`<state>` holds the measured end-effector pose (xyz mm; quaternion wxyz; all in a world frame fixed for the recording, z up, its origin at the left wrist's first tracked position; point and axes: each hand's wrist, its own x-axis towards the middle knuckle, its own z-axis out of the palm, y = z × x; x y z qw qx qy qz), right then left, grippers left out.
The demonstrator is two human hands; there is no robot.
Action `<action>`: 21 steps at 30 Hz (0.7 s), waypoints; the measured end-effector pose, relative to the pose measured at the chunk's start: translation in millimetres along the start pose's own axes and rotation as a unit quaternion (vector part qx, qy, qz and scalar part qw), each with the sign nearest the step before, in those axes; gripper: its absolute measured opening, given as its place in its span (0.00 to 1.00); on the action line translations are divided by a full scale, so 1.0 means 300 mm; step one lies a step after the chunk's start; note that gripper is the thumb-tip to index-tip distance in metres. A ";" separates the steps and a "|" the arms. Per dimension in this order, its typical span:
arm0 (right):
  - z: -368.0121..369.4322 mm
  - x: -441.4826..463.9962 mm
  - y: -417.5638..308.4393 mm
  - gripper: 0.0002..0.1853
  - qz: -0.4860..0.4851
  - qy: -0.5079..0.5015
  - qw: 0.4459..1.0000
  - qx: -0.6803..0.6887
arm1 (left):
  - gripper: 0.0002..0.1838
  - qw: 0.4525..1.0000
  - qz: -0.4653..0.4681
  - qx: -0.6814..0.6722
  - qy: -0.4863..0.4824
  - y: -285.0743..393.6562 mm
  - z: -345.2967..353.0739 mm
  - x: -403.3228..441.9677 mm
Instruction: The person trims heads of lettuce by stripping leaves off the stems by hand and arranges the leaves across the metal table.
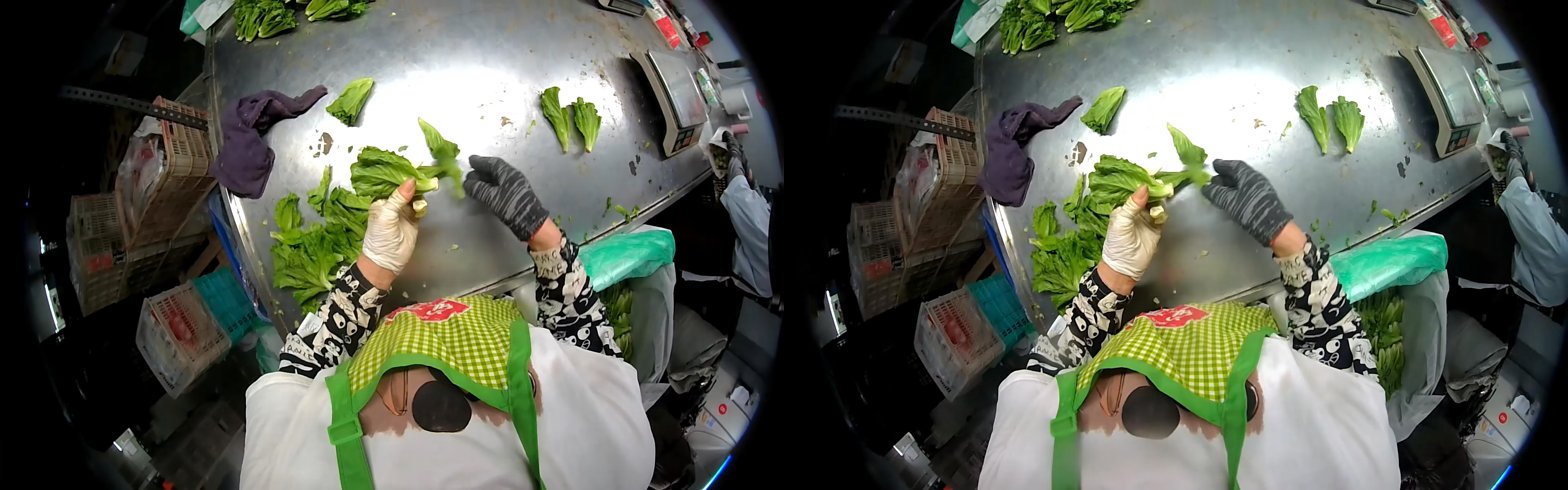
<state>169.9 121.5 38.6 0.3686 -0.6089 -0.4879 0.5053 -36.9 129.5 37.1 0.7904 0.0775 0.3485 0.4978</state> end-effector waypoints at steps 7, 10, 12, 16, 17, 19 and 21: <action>0.047 -0.026 -0.095 0.18 0.027 -0.136 0.988 0.068 | 0.19 0.980 -0.009 0.196 -0.019 -0.023 0.029 0.015; -0.021 0.026 -0.027 0.16 0.017 -0.011 0.990 0.141 | 0.26 0.963 0.001 0.268 -0.013 0.024 0.067 0.058; -0.100 0.081 0.050 0.15 0.028 0.074 0.983 0.169 | 0.28 0.934 0.068 0.351 0.009 0.063 0.067 0.109; -0.290 0.162 0.175 0.15 0.083 0.197 0.965 0.150 | 0.31 0.730 0.269 0.602 0.180 0.217 0.031 0.302; -0.326 0.167 0.187 0.15 0.106 0.221 0.959 0.142 | 0.31 0.690 0.286 0.627 0.219 0.266 0.028 0.347; -0.401 0.177 0.281 0.19 0.122 0.229 0.965 -0.035 | 0.36 0.609 0.333 0.676 0.247 0.324 -0.038 0.451; -0.432 0.154 0.325 0.22 0.093 0.222 0.910 -0.337 | 0.37 0.512 0.317 0.752 0.268 0.358 -0.018 0.489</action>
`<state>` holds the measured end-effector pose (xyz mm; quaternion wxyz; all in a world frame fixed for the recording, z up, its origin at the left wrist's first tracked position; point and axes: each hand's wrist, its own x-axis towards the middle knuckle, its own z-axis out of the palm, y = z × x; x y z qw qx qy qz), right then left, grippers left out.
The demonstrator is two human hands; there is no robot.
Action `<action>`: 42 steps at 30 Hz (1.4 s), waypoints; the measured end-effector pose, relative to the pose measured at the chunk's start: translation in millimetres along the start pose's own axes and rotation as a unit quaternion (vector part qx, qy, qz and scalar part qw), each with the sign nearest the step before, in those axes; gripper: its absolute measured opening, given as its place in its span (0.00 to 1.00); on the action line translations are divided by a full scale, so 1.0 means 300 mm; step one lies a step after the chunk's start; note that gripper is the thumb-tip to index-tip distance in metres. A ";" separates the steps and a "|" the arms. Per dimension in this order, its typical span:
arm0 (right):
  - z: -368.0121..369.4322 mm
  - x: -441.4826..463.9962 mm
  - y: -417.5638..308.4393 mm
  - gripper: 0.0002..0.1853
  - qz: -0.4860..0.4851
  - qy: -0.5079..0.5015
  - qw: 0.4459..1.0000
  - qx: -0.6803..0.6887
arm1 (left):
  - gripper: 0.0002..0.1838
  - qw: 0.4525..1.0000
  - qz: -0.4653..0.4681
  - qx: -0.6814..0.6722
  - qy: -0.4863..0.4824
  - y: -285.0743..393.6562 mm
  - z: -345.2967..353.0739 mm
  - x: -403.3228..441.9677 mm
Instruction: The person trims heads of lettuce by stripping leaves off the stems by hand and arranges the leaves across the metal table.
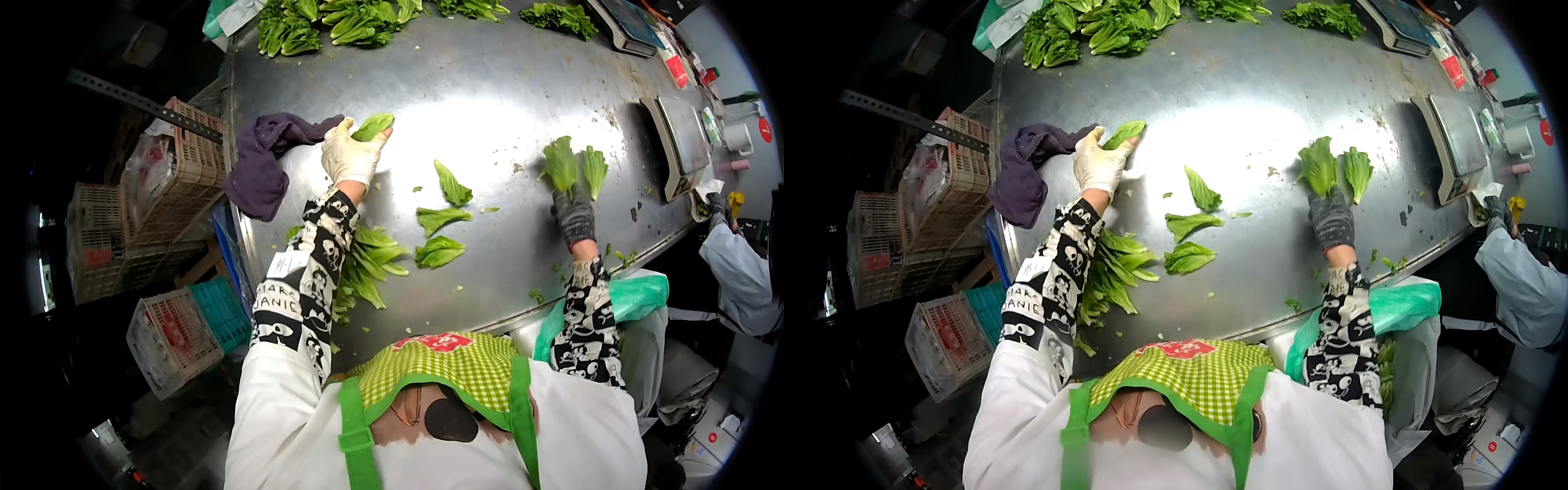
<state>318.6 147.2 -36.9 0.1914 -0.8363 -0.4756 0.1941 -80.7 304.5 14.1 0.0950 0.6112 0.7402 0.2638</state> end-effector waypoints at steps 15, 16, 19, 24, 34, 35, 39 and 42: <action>-0.072 -0.228 -0.513 0.16 -0.139 -0.127 0.916 0.355 | 0.14 0.887 0.234 -0.373 -0.139 0.097 -0.093 -0.232; -0.078 -0.232 -0.534 0.16 -0.136 -0.138 0.901 0.389 | 0.15 0.879 0.252 -0.377 -0.150 0.110 -0.113 -0.263; -0.093 -0.257 -0.590 0.17 -0.129 -0.198 0.896 0.377 | 0.15 0.870 0.319 -0.346 -0.149 0.131 -0.142 -0.327; -0.049 -0.281 -0.557 0.11 -0.197 -0.172 0.929 0.263 | 0.26 0.884 0.305 -0.337 -0.109 0.140 -0.154 -0.378; -0.005 -0.379 -0.572 0.12 -0.085 -0.188 0.885 0.417 | 0.25 0.593 -0.229 -0.693 -0.339 0.156 -0.161 -0.519; 0.002 -0.368 -0.549 0.13 -0.131 -0.225 0.896 0.360 | 0.22 0.592 -0.233 -0.699 -0.326 0.156 -0.154 -0.523; 0.020 -0.370 -0.533 0.11 -0.134 -0.200 0.896 0.372 | 0.17 0.568 -0.265 -0.720 -0.298 0.171 -0.158 -0.545; 0.035 -0.357 -0.520 0.12 -0.011 -0.182 0.832 0.524 | 0.14 0.549 -0.283 -0.744 -0.255 0.200 -0.172 -0.569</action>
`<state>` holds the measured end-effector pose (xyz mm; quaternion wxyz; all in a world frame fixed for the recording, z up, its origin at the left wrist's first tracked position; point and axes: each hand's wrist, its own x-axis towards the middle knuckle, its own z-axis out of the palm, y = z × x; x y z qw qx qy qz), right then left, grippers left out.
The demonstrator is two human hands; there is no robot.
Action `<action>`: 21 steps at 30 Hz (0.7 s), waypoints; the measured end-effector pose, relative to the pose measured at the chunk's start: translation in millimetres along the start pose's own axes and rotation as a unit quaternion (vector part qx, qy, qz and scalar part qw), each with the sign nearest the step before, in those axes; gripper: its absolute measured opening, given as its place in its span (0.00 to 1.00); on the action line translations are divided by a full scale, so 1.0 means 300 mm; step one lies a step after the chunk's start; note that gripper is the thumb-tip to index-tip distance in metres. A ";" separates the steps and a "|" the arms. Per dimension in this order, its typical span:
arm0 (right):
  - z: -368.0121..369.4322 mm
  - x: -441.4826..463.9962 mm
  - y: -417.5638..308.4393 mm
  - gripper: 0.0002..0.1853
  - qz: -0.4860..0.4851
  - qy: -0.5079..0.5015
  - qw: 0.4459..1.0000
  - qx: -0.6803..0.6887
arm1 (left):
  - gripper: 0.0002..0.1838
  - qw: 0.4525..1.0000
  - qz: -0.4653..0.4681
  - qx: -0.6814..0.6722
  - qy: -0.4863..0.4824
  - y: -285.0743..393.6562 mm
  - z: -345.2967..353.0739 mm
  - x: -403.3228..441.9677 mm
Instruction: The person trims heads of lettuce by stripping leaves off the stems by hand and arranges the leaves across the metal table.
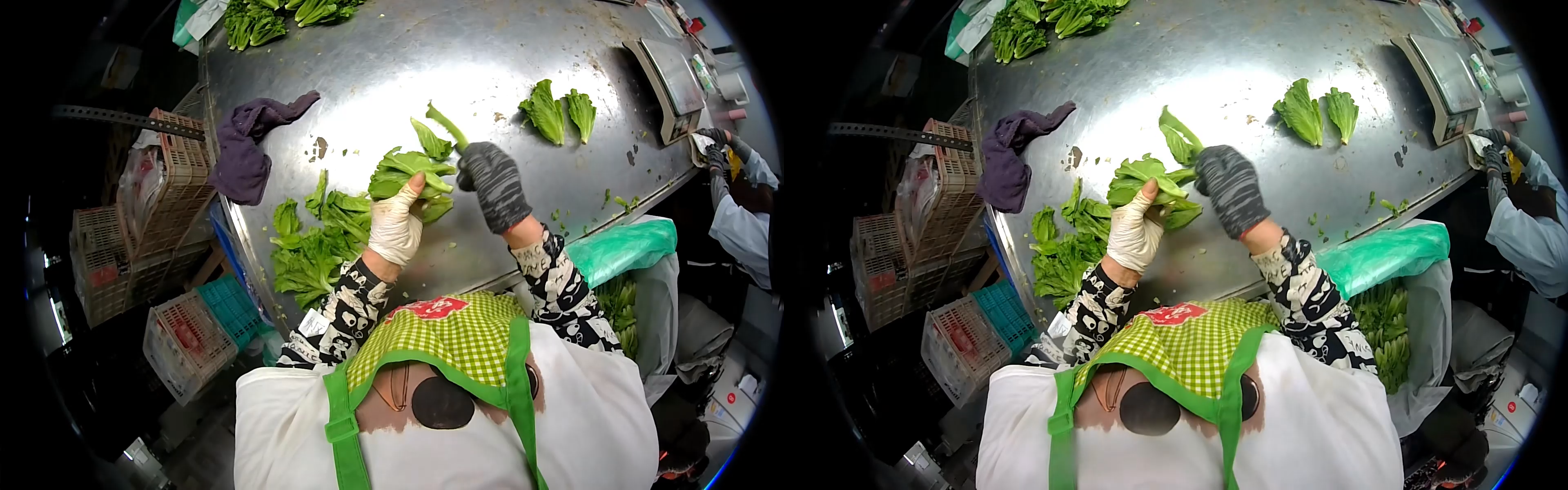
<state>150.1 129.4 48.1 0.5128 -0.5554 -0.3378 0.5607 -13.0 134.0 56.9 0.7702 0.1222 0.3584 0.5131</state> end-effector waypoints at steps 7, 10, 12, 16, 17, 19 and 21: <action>-0.049 0.001 -0.040 0.19 -0.055 -0.053 0.979 -0.188 | 0.12 0.999 0.000 0.012 0.032 0.005 -0.074 0.003; 0.017 -0.042 -0.082 0.19 -0.079 -0.114 0.948 -0.285 | 0.10 0.999 -0.007 0.038 0.038 0.007 -0.077 0.009; 0.030 -0.043 -0.078 0.16 -0.162 -0.116 0.902 -0.383 | 0.08 0.998 -0.040 0.043 0.032 0.000 -0.095 0.014; 0.024 -0.033 -0.001 0.11 -0.233 -0.058 0.876 -0.418 | 0.07 0.998 -0.044 0.039 0.028 -0.009 -0.078 0.012; 0.016 -0.029 0.023 0.12 -0.232 -0.047 0.888 -0.395 | 0.07 0.998 -0.036 0.041 0.024 -0.015 -0.078 0.014; 0.009 -0.028 0.010 0.12 -0.156 -0.024 0.947 -0.279 | 0.07 0.998 -0.029 0.036 0.034 -0.021 -0.079 0.015; -0.005 -0.020 -0.028 0.13 -0.003 0.002 0.997 -0.079 | 0.08 0.998 -0.028 0.022 0.059 -0.017 -0.077 0.017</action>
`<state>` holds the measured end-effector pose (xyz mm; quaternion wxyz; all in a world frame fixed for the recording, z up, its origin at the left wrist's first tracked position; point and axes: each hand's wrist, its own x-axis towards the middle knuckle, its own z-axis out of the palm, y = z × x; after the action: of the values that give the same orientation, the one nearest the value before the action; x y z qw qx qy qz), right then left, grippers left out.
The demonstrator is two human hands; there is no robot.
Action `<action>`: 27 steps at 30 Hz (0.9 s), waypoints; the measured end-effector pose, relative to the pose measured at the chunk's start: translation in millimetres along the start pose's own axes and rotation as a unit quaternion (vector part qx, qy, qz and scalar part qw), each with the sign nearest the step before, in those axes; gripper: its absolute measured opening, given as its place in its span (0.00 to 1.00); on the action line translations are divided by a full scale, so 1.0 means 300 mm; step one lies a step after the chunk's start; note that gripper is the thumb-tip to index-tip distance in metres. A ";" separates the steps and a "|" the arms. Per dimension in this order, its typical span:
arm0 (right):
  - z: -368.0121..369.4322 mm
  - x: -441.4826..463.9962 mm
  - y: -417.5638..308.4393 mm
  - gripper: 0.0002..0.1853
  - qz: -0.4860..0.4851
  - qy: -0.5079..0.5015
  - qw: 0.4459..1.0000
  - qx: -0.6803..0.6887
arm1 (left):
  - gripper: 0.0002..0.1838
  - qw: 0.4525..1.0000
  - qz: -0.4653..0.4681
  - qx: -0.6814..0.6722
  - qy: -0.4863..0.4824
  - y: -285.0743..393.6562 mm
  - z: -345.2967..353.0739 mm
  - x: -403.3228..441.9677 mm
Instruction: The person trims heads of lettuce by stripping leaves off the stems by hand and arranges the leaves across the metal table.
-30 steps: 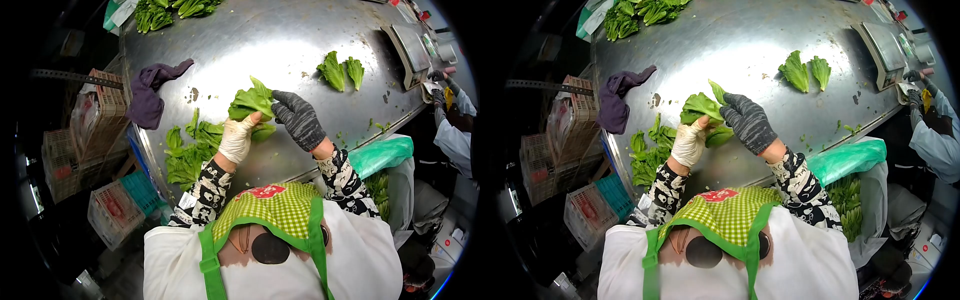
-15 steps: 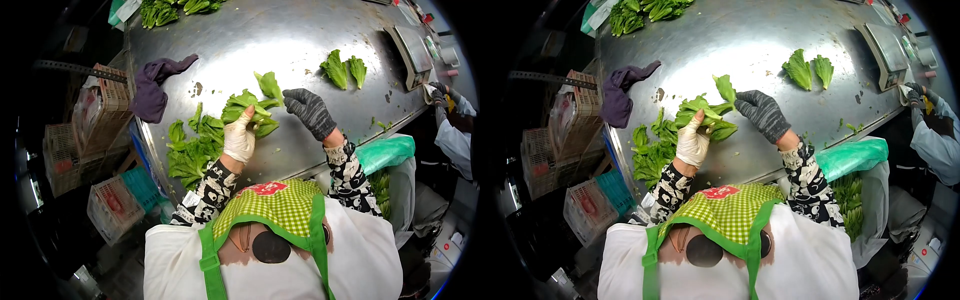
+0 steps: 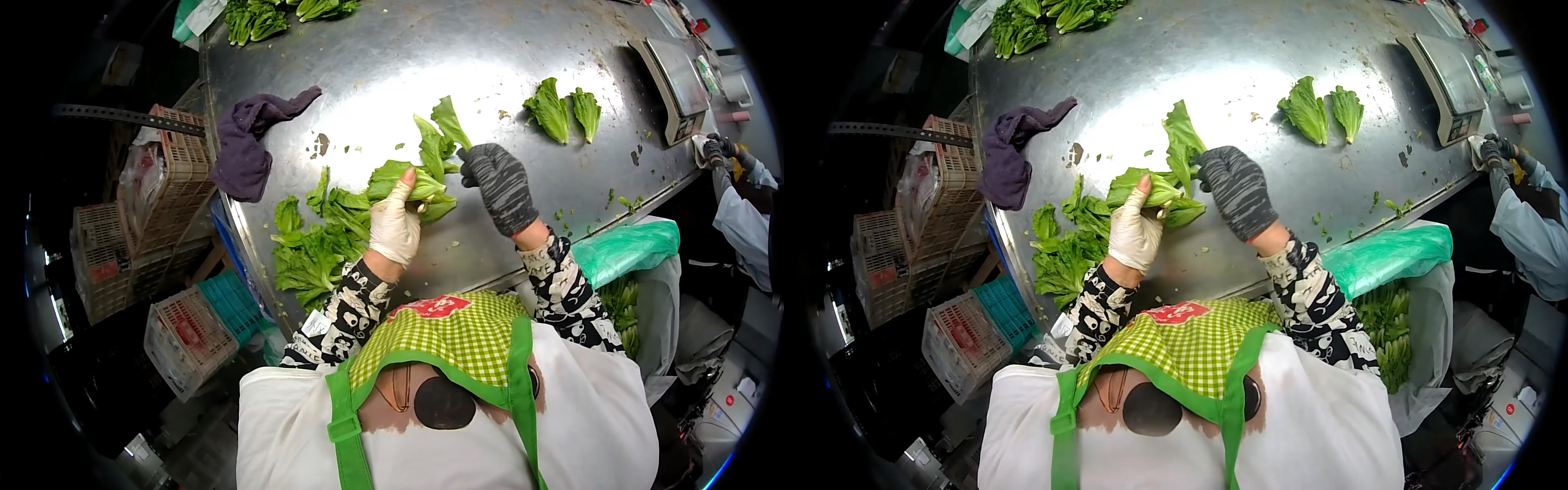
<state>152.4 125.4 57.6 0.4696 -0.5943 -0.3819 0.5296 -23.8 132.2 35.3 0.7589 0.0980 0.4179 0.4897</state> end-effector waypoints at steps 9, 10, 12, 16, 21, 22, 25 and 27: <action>-0.012 0.012 0.038 0.25 -0.060 -0.141 0.978 -0.141 | 0.09 1.000 0.012 -0.009 -0.016 0.023 0.001 0.005; 0.007 -0.001 0.018 0.24 -0.067 -0.153 0.978 -0.124 | 0.10 1.000 0.017 -0.004 -0.023 0.020 -0.003 0.008; 0.027 -0.018 -0.009 0.19 -0.087 -0.155 0.972 -0.152 | 0.12 0.999 0.025 0.006 -0.040 0.014 -0.008 0.016; 0.013 -0.006 0.032 0.14 -0.013 -0.091 0.991 -0.093 | 0.18 0.997 -0.006 -0.064 -0.040 0.017 0.025 0.013; -0.044 0.020 0.023 0.14 0.150 -0.118 0.975 0.115 | 0.23 0.993 -0.039 -0.013 -0.111 0.021 -0.008 0.026; -0.050 0.025 0.034 0.13 0.162 -0.119 0.970 0.134 | 0.22 0.994 -0.036 -0.002 -0.108 0.017 -0.013 0.031; -0.050 0.032 0.051 0.13 0.209 -0.115 0.948 0.212 | 0.21 0.994 -0.030 0.024 -0.101 0.010 -0.025 0.038; -0.049 0.038 0.056 0.13 0.227 -0.103 0.941 0.231 | 0.21 0.994 -0.033 0.032 -0.098 0.009 -0.033 0.038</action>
<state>168.0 129.5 38.3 0.4192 -0.4832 -0.1503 0.7538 -30.7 140.3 24.4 0.8082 0.1556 0.3602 0.4393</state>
